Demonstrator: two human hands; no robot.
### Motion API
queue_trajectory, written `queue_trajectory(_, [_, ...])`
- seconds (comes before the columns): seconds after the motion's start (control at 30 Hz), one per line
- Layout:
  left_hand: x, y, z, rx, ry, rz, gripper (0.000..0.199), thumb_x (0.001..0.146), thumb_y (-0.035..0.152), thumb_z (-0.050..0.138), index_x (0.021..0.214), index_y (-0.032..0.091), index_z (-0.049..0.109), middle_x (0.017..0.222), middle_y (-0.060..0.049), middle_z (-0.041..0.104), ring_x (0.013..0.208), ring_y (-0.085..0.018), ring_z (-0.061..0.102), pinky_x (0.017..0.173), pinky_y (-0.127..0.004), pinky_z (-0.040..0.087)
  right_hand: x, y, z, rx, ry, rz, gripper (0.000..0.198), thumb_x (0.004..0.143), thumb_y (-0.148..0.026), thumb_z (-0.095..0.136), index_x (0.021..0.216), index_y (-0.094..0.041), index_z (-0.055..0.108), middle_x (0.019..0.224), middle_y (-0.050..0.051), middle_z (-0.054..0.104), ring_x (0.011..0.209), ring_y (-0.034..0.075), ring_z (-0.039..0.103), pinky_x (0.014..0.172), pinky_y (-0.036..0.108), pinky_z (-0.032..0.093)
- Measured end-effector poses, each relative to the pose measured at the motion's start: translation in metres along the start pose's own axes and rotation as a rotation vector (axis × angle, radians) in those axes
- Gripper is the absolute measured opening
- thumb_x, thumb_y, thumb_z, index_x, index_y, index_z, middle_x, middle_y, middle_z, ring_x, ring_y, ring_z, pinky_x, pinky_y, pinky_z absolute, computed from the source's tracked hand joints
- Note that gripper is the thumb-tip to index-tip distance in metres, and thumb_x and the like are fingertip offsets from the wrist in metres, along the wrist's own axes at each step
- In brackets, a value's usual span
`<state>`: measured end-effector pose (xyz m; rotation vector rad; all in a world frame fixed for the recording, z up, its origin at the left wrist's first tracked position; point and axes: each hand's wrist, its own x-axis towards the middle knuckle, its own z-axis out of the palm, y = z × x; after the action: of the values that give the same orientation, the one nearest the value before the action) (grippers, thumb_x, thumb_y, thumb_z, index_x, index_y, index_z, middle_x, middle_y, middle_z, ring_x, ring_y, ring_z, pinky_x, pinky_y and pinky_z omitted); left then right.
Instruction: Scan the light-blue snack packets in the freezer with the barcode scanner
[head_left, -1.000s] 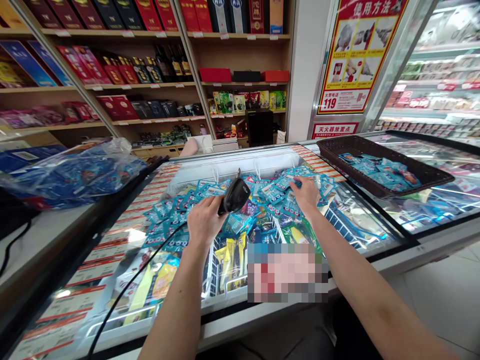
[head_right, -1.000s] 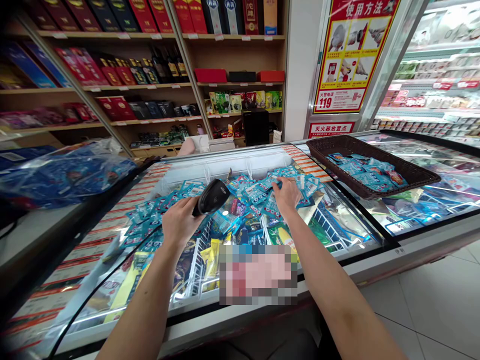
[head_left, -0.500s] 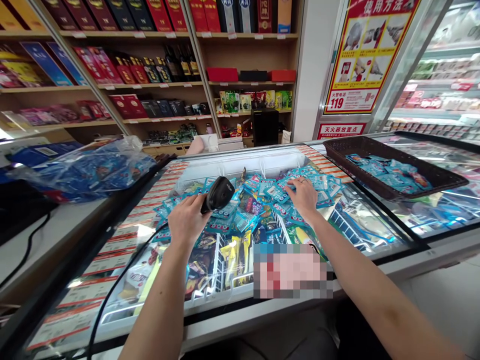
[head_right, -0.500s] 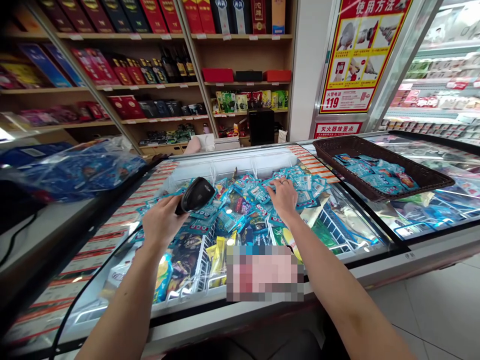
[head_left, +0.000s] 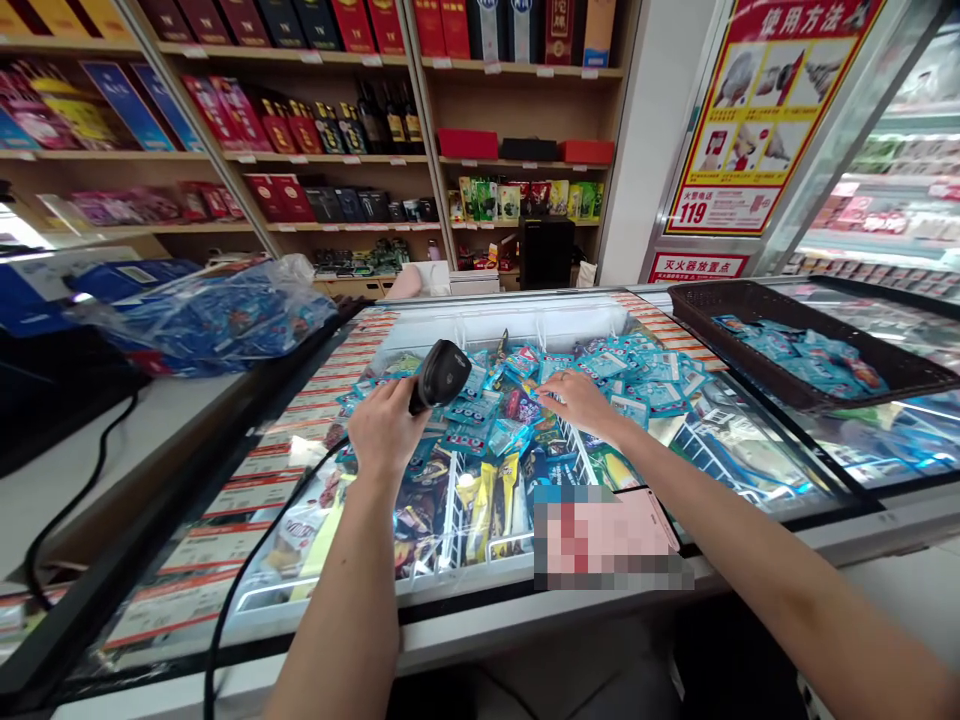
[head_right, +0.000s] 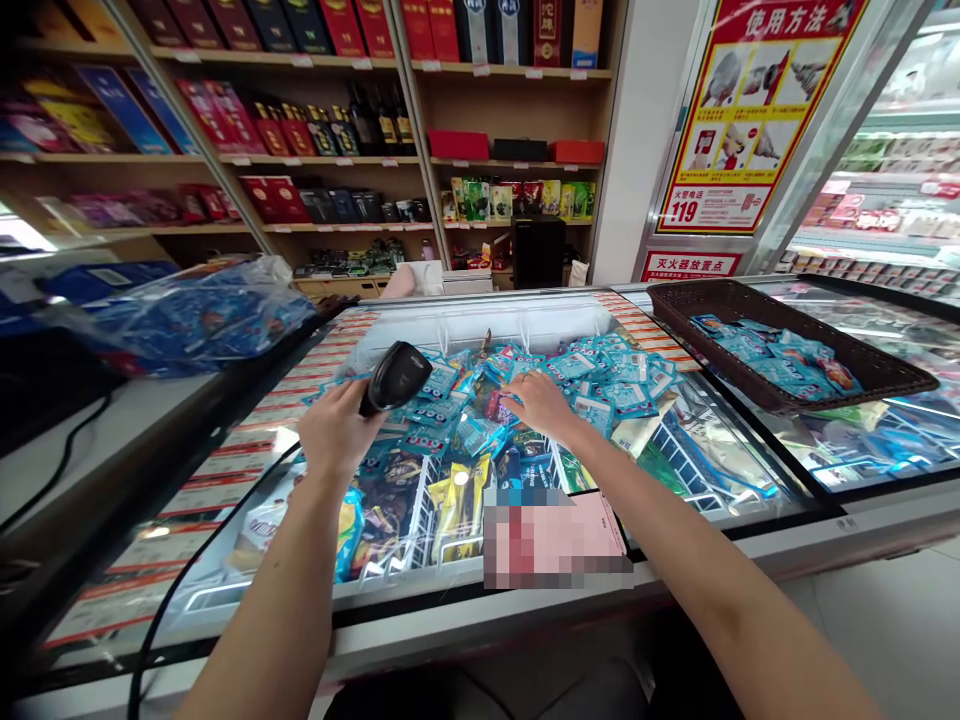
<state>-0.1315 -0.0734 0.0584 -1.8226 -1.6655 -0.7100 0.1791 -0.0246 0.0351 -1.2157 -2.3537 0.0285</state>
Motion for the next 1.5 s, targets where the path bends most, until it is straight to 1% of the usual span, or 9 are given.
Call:
queue_trajectory(0.23, [-0.002, -0.002, 0.000, -0.032, -0.007, -0.047, 0.030, 0.079, 0.033, 0.056, 0.107, 0.023, 0.062, 0.093, -0.007, 0.068, 0.089, -0.025, 0.062, 0.066, -0.031, 0.038, 0.040, -0.032, 0.021, 0.054, -0.201, 0.061, 0.049, 0.091, -0.057, 0.041, 0.112, -0.021, 0.067, 0.106, 0.011, 0.065, 0.105, 0.025, 0.057, 0.088, 0.036, 0.042])
queue_trajectory(0.37, [-0.004, -0.001, -0.002, -0.052, -0.010, -0.044, 0.030, 0.080, 0.033, 0.056, 0.107, 0.022, 0.062, 0.097, -0.007, 0.069, 0.091, -0.025, 0.062, 0.067, -0.031, 0.039, 0.053, -0.049, 0.037, 0.049, -0.176, 0.197, 0.074, 0.074, -0.079, 0.046, 0.121, -0.024, 0.062, 0.117, 0.014, 0.059, 0.114, 0.032, 0.050, 0.092, 0.043, 0.040])
queue_trajectory(0.53, [-0.004, 0.001, -0.003, -0.073, -0.029, -0.035, 0.030, 0.080, 0.032, 0.056, 0.108, 0.022, 0.063, 0.096, -0.006, 0.069, 0.093, -0.025, 0.062, 0.066, -0.030, 0.039, 0.055, -0.052, 0.044, 0.114, -0.161, 0.309, 0.062, 0.062, -0.072, 0.067, 0.099, -0.023, 0.068, 0.109, 0.010, 0.061, 0.110, 0.028, 0.051, 0.090, 0.038, 0.041])
queue_trajectory(0.73, [-0.004, 0.002, -0.003, -0.078, -0.033, -0.043, 0.030, 0.080, 0.030, 0.056, 0.108, 0.022, 0.063, 0.094, -0.007, 0.068, 0.093, -0.025, 0.062, 0.067, -0.030, 0.038, 0.055, -0.055, 0.039, 0.124, -0.198, 0.358, 0.075, 0.064, -0.077, 0.059, 0.118, -0.025, 0.063, 0.123, 0.013, 0.055, 0.123, 0.033, 0.043, 0.096, 0.043, 0.037])
queue_trajectory(0.9, [-0.005, 0.001, -0.002, -0.083, -0.024, -0.044, 0.029, 0.079, 0.032, 0.058, 0.106, 0.022, 0.063, 0.093, -0.007, 0.068, 0.092, -0.026, 0.062, 0.067, -0.031, 0.038, 0.060, -0.064, 0.041, 0.080, -0.254, 0.369, 0.089, 0.049, -0.084, 0.062, 0.120, -0.029, 0.061, 0.132, 0.013, 0.047, 0.131, 0.039, 0.030, 0.099, 0.054, 0.032])
queue_trajectory(1.03, [-0.005, 0.000, -0.002, -0.091, -0.021, -0.044, 0.031, 0.078, 0.031, 0.058, 0.107, 0.022, 0.063, 0.094, -0.007, 0.068, 0.092, -0.026, 0.061, 0.068, -0.031, 0.038, 0.061, -0.061, 0.030, 0.092, -0.329, 0.317, 0.091, 0.048, -0.079, 0.068, 0.120, -0.023, 0.061, 0.127, 0.014, 0.052, 0.128, 0.037, 0.036, 0.098, 0.046, 0.036])
queue_trajectory(1.27, [-0.005, 0.000, -0.002, -0.093, -0.007, -0.038, 0.031, 0.078, 0.031, 0.058, 0.108, 0.022, 0.063, 0.094, -0.006, 0.068, 0.092, -0.025, 0.062, 0.068, -0.031, 0.040, 0.056, -0.044, 0.001, 0.179, -0.450, 0.275, 0.067, 0.063, -0.035, 0.074, 0.127, -0.021, 0.056, 0.132, 0.011, 0.051, 0.121, 0.029, 0.047, 0.095, 0.035, 0.040])
queue_trajectory(1.37, [-0.004, 0.000, -0.002, -0.091, -0.006, -0.033, 0.030, 0.079, 0.032, 0.059, 0.107, 0.022, 0.063, 0.094, -0.006, 0.069, 0.092, -0.026, 0.062, 0.068, -0.032, 0.040, 0.049, -0.049, 0.001, 0.093, -0.402, 0.343, 0.059, 0.069, -0.059, 0.067, 0.110, -0.017, 0.063, 0.122, 0.014, 0.057, 0.117, 0.032, 0.049, 0.094, 0.040, 0.041])
queue_trajectory(1.5, [-0.004, 0.001, -0.001, -0.087, -0.008, -0.024, 0.030, 0.080, 0.032, 0.057, 0.108, 0.022, 0.063, 0.093, -0.006, 0.068, 0.092, -0.026, 0.062, 0.068, -0.032, 0.040, 0.037, -0.061, 0.007, -0.070, -0.305, 0.380, 0.079, 0.059, -0.080, 0.061, 0.100, -0.013, 0.063, 0.118, 0.020, 0.055, 0.116, 0.037, 0.047, 0.093, 0.045, 0.040])
